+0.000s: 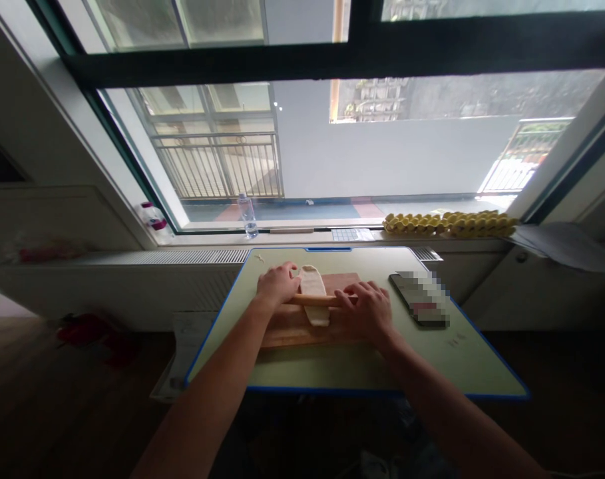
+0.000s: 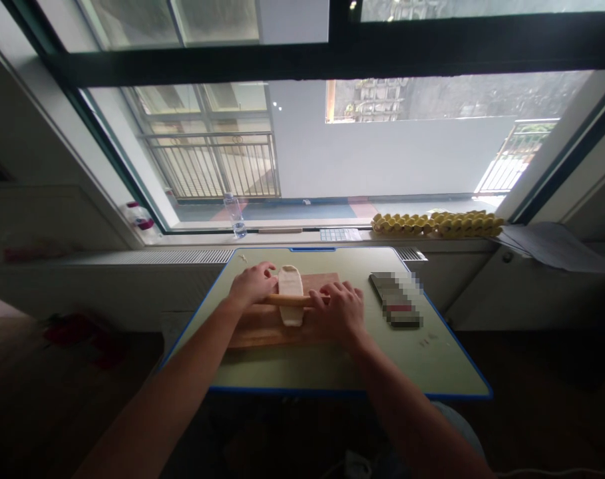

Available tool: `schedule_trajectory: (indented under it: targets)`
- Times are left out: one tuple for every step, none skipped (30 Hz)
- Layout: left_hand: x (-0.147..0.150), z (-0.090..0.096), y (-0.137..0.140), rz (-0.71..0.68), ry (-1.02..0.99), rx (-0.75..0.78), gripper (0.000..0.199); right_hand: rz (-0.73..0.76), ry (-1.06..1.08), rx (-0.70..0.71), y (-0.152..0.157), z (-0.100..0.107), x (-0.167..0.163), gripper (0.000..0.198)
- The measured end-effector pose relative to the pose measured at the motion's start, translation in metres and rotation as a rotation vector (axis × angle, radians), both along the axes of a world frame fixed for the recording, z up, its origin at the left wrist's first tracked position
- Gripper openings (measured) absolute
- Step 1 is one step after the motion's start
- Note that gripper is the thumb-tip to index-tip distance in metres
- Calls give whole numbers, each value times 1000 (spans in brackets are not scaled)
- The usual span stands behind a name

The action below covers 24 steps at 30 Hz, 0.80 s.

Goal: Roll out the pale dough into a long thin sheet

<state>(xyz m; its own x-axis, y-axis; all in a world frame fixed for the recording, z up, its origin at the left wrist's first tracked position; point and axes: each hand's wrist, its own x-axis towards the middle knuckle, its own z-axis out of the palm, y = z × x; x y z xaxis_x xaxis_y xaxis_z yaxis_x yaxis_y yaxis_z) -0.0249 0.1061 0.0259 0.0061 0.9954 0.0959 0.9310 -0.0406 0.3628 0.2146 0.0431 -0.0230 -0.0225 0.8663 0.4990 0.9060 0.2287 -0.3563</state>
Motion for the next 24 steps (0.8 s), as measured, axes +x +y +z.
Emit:
schedule_trajectory:
  targets:
    - [-1,-4,-8,9,14,-1,36,-25,-16,0,0,0,0,29]
    - [-1,-9,-15,20,23,7,33,-36,-36,2,1,-1,0,30]
    - [-2,-14,-20,34,29,20,31,-41,-55,8,1,-1,0,32]
    - [-2,-18,-24,44,33,41,31,-46,-69,16,1,-1,0,33]
    - [-2,-22,-27,55,36,64,32,-52,-78,22,1,-1,-1,34]
    - [-1,-25,-28,64,39,83,34,-60,-84,22,2,-1,-1,35]
    - [-1,-27,-30,70,44,100,35,-70,-86,16,2,-1,-1,35]
    - [0,-29,-31,77,50,110,36,-83,-85,3,3,-2,-2,35]
    - [0,-31,-31,83,57,114,37,-94,-82,-11,4,-2,-1,36]
    - [1,-32,-32,90,64,115,38,-101,-78,-21,5,-3,-1,36]
    - [1,-33,-32,99,68,113,38,-103,-74,-23,6,-4,0,37]
    - [1,-33,-32,106,70,108,38,-99,-69,-14,7,-5,0,37]
    - [0,-34,-32,108,69,101,38,-90,-63,1,8,-6,1,37]
    - [-1,-34,-31,99,66,91,38,-79,-56,20,8,-7,2,38]
    - [-2,-34,-29,78,66,80,39,-71,-46,38,9,-8,3,38]
    - [-3,-33,-27,49,69,68,41,-66,-34,51,9,-9,3,38]
    - [-3,-32,-24,17,72,52,43,-65,-25,57,9,-10,4,38]
    - [-4,-30,-21,-10,76,34,44,-66,-18,55,9,-10,4,38]
    - [-4,-28,-18,-29,80,10,45,-69,-16,48,9,-10,4,37]
    - [-5,-26,-15,-42,85,-14,46,-72,-17,37,9,-10,4,37]
    - [-4,-23,-12,-50,91,-36,45,-74,-20,27,9,-10,4,36]
    - [-4,-21,-10,-57,98,-54,44,-74,-22,19,9,-10,4,36]
    - [-4,-19,-8,-64,105,-65,43,-73,-22,13,9,-9,4,35]
    - [-3,-17,-7,-70,111,-68,42,-72,-21,11,9,-9,4,35]
